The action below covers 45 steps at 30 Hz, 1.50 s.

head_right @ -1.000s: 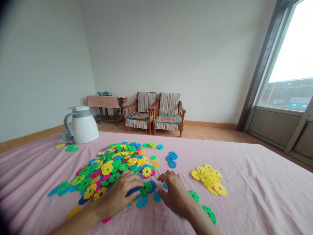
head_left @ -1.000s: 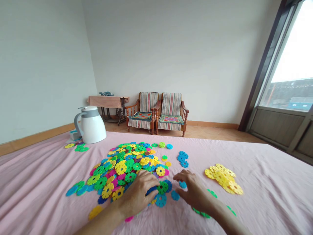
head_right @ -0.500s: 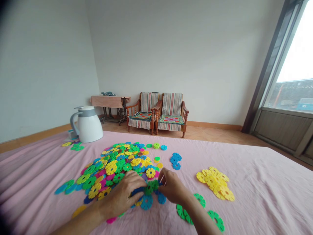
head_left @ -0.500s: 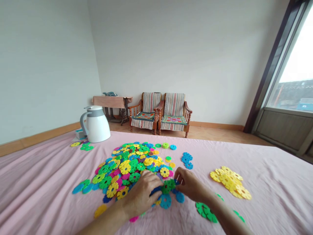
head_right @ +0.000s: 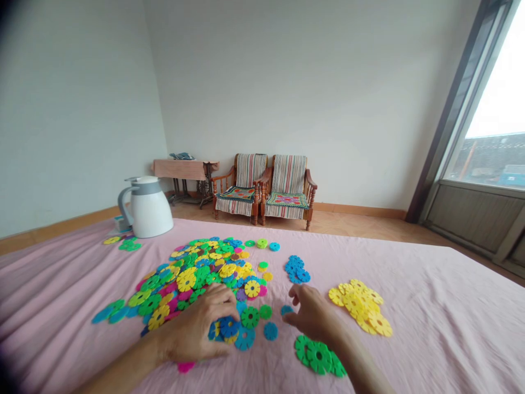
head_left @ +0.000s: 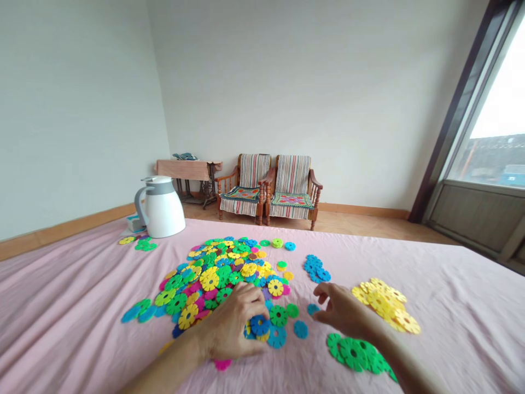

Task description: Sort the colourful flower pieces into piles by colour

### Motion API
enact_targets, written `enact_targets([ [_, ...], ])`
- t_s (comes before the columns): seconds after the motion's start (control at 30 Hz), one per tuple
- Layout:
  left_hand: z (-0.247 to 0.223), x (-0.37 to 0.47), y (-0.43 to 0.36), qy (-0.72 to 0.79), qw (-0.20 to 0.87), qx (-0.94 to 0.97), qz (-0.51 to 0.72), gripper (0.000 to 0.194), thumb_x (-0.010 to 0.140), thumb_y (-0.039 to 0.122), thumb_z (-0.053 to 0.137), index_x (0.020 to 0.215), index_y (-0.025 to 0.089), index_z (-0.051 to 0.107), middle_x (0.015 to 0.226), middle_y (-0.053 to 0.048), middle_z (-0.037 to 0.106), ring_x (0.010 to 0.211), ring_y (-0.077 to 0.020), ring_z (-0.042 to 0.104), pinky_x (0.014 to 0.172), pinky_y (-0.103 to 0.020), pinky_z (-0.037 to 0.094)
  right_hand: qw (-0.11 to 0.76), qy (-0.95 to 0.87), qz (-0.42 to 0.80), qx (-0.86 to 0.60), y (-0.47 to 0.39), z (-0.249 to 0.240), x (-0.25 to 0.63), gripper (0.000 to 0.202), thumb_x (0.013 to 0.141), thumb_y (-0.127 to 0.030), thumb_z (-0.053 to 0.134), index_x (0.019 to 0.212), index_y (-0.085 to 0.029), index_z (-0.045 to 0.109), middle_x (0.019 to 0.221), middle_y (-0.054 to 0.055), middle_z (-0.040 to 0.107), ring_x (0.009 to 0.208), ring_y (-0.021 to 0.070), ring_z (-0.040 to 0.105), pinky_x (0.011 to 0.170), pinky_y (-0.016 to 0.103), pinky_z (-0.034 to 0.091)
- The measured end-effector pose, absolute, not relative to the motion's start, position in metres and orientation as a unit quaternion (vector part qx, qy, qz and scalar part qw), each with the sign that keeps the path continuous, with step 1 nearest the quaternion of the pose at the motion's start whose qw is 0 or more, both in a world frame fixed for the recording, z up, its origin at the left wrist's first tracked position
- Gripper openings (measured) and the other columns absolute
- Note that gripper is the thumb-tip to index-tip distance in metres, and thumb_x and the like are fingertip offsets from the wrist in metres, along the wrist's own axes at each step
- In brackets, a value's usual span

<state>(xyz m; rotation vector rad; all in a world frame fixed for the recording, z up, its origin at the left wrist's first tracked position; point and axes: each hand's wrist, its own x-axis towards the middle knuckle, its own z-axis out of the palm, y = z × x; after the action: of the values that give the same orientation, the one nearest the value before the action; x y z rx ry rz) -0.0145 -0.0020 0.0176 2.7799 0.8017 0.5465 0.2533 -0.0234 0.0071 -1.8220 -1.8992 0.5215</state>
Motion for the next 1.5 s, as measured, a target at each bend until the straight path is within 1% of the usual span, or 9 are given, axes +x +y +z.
enact_targets([
  [0.1, 0.020, -0.016, -0.003, 0.276, 0.102, 0.941, 0.167, 0.037, 0.060, 0.039, 0.076, 0.090, 0.023, 0.062, 0.087, 0.000, 0.056, 0.083, -0.0177, 0.048, 0.080, -0.030, 0.036, 0.155, -0.728, 0.201, -0.637, -0.036, 0.011, 0.240, 0.031, 0.057, -0.024, 0.063, 0.087, -0.019, 0.058, 0.088, 0.004, 0.057, 0.078, 0.0162, 0.054, 0.068, 0.026, 0.039],
  [0.2, 0.018, -0.016, 0.000, 0.290, 0.097, 0.936, 0.172, 0.022, 0.070, 0.032, 0.071, 0.088, 0.022, 0.061, 0.084, 0.000, 0.057, 0.084, -0.0176, 0.049, 0.079, -0.029, 0.036, 0.153, -0.747, 0.207, -0.613, -0.040, 0.010, 0.226, 0.030, 0.055, -0.019, 0.061, 0.084, -0.019, 0.055, 0.087, 0.002, 0.055, 0.078, 0.0152, 0.052, 0.067, 0.025, 0.038],
  [0.37, 0.010, -0.019, 0.008, 0.307, 0.085, 0.928, 0.192, 0.013, 0.076, 0.027, 0.065, 0.087, 0.021, 0.061, 0.083, 0.000, 0.058, 0.084, -0.0172, 0.051, 0.079, -0.029, 0.036, 0.203, -0.733, 0.214, -0.613, -0.034, -0.003, 0.198, 0.024, 0.057, -0.010, 0.052, 0.078, -0.019, 0.052, 0.080, 0.001, 0.054, 0.073, 0.0140, 0.051, 0.062, 0.023, 0.037],
  [0.5, 0.006, -0.022, 0.013, 0.332, 0.073, 0.916, 0.214, 0.010, 0.076, 0.021, 0.063, 0.086, 0.021, 0.061, 0.083, 0.000, 0.057, 0.084, -0.0172, 0.051, 0.079, -0.030, 0.037, 0.309, -0.724, 0.185, -0.589, -0.023, -0.019, 0.185, 0.030, 0.063, -0.004, 0.044, 0.088, -0.018, 0.050, 0.086, 0.003, 0.055, 0.071, 0.0119, 0.052, 0.061, 0.021, 0.038],
  [0.6, 0.007, -0.022, 0.013, 0.343, 0.070, 0.908, 0.232, 0.008, 0.077, 0.015, 0.057, 0.082, 0.021, 0.060, 0.082, 0.000, 0.058, 0.082, -0.0167, 0.051, 0.078, -0.029, 0.038, 0.332, -0.740, 0.184, -0.555, -0.025, -0.019, 0.185, 0.025, 0.067, -0.005, 0.044, 0.086, -0.019, 0.052, 0.084, 0.002, 0.055, 0.070, 0.0112, 0.052, 0.062, 0.021, 0.038],
  [0.77, 0.009, -0.022, 0.013, 0.363, 0.070, 0.894, 0.253, 0.019, 0.072, 0.006, 0.050, 0.081, 0.020, 0.059, 0.083, -0.001, 0.058, 0.084, -0.0171, 0.052, 0.079, -0.030, 0.040, 0.254, -0.777, 0.206, -0.537, -0.044, -0.002, 0.183, 0.014, 0.066, -0.015, 0.055, 0.079, -0.021, 0.056, 0.082, 0.001, 0.056, 0.075, 0.0127, 0.052, 0.066, 0.022, 0.037],
  [1.07, 0.004, -0.019, 0.011, 0.346, 0.069, 0.904, 0.243, 0.014, 0.078, 0.011, 0.052, 0.084, 0.021, 0.059, 0.085, -0.001, 0.058, 0.086, -0.0175, 0.051, 0.082, -0.032, 0.039, 0.218, -0.759, 0.199, -0.581, -0.046, 0.002, 0.166, 0.030, 0.058, -0.025, 0.066, 0.085, -0.021, 0.054, 0.095, 0.005, 0.055, 0.088, 0.0181, 0.050, 0.073, 0.026, 0.036],
  [1.27, 0.004, -0.018, 0.012, 0.347, 0.070, 0.905, 0.236, 0.010, 0.081, 0.014, 0.053, 0.083, 0.021, 0.060, 0.084, -0.001, 0.058, 0.086, -0.0172, 0.051, 0.082, -0.032, 0.037, 0.243, -0.739, 0.231, -0.584, -0.043, -0.009, 0.168, 0.032, 0.054, -0.020, 0.064, 0.080, -0.021, 0.045, 0.080, 0.000, 0.054, 0.073, 0.0133, 0.047, 0.062, 0.023, 0.034],
  [1.5, 0.006, -0.017, 0.010, 0.341, 0.098, 0.899, 0.256, 0.013, 0.086, 0.022, 0.050, 0.081, 0.021, 0.062, 0.079, -0.001, 0.059, 0.082, -0.0158, 0.053, 0.081, -0.030, 0.039, 0.356, -0.694, 0.345, -0.523, -0.036, -0.013, 0.174, 0.017, 0.059, -0.006, 0.046, 0.067, -0.020, 0.039, 0.057, -0.008, 0.035, 0.054, 0.0062, 0.033, 0.048, 0.019, 0.025],
])
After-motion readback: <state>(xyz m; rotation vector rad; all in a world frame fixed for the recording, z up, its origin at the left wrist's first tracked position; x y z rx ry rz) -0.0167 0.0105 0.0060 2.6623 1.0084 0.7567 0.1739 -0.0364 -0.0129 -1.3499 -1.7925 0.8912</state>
